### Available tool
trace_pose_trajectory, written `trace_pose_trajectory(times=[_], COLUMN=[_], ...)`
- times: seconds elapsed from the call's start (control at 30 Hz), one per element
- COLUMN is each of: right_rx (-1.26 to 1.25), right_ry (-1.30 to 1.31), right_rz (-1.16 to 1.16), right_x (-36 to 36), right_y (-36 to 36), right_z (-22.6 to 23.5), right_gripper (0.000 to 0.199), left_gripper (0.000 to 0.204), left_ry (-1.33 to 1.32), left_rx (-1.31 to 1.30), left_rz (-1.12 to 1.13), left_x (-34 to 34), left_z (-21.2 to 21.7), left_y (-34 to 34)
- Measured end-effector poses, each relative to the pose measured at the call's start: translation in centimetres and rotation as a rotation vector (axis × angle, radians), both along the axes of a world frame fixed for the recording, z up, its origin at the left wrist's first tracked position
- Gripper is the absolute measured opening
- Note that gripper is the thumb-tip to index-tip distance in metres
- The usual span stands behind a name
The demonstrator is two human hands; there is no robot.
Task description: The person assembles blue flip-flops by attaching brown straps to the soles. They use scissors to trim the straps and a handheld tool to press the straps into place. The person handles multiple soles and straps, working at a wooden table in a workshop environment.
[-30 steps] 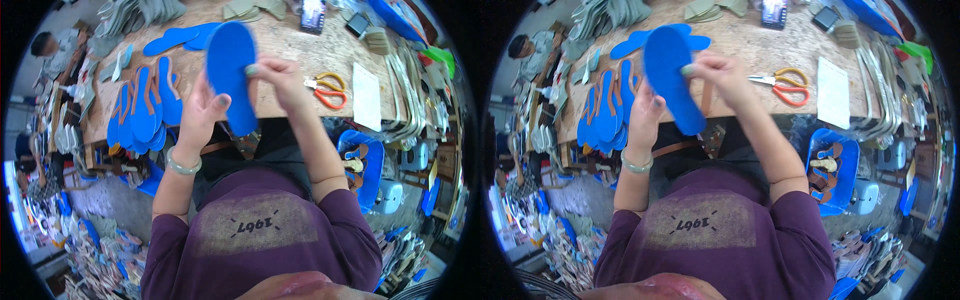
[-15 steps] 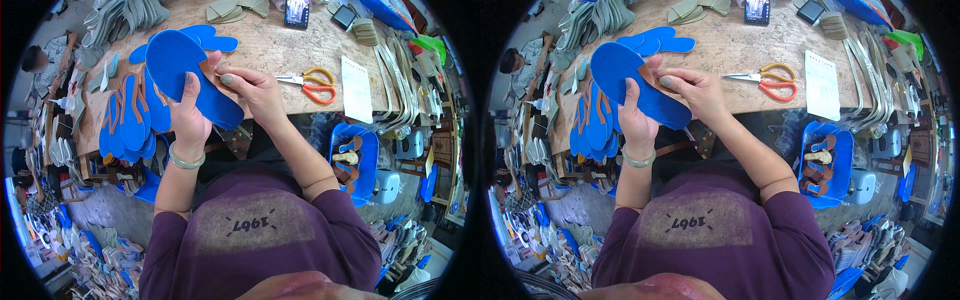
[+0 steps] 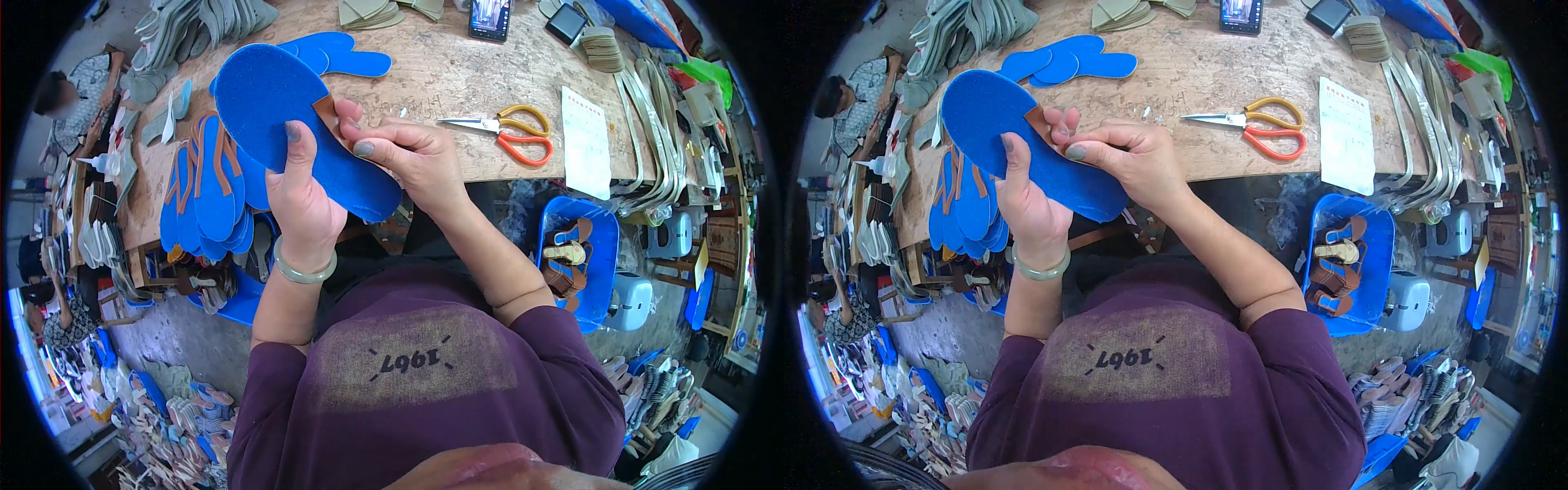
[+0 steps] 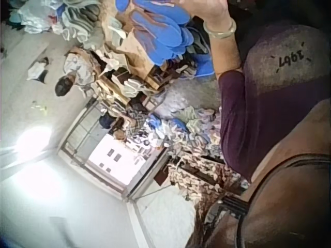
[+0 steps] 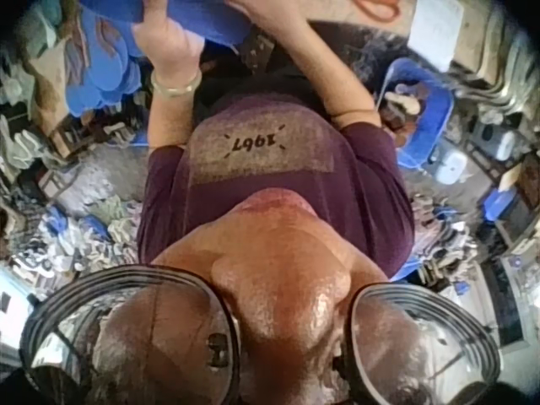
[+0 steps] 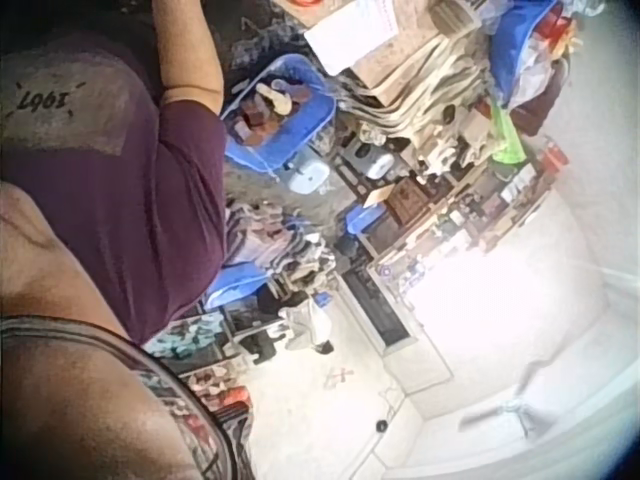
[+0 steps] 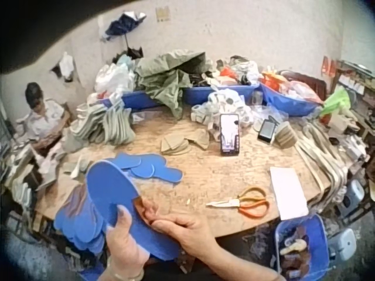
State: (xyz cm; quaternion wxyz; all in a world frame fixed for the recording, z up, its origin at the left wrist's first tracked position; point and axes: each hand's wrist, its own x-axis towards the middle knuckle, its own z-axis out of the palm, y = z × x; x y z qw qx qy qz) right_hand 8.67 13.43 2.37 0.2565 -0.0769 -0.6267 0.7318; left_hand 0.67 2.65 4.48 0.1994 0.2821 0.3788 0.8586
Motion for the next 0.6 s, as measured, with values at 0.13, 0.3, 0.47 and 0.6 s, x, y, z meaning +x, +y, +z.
trace_pose_trajectory(times=[0.13,0.3,0.47,0.6], right_rx=[0.041,-0.156,-0.311,-0.235], right_ry=[0.032,-0.002,-0.083,-0.029], right_rz=[-0.006,0.048,0.069,0.015], right_x=[0.0,0.0,0.1,0.1], right_y=[0.0,-0.4,0.0,0.2], right_z=[-0.3,0.0,-0.3,-0.1], right_gripper=[0.018,0.017,0.016,0.016], left_gripper=[0.035,0.035,0.04,0.041], left_ry=[-0.002,-0.059,-0.111,-0.094], left_rx=[0.015,-0.009,-0.026,-0.051], left_rz=[-0.015,0.006,-0.04,-0.068], left_x=[0.2,0.5,-0.2,-0.5], left_z=[0.5,0.4,-0.4,-0.6], left_y=[0.2,0.1,0.3,0.0])
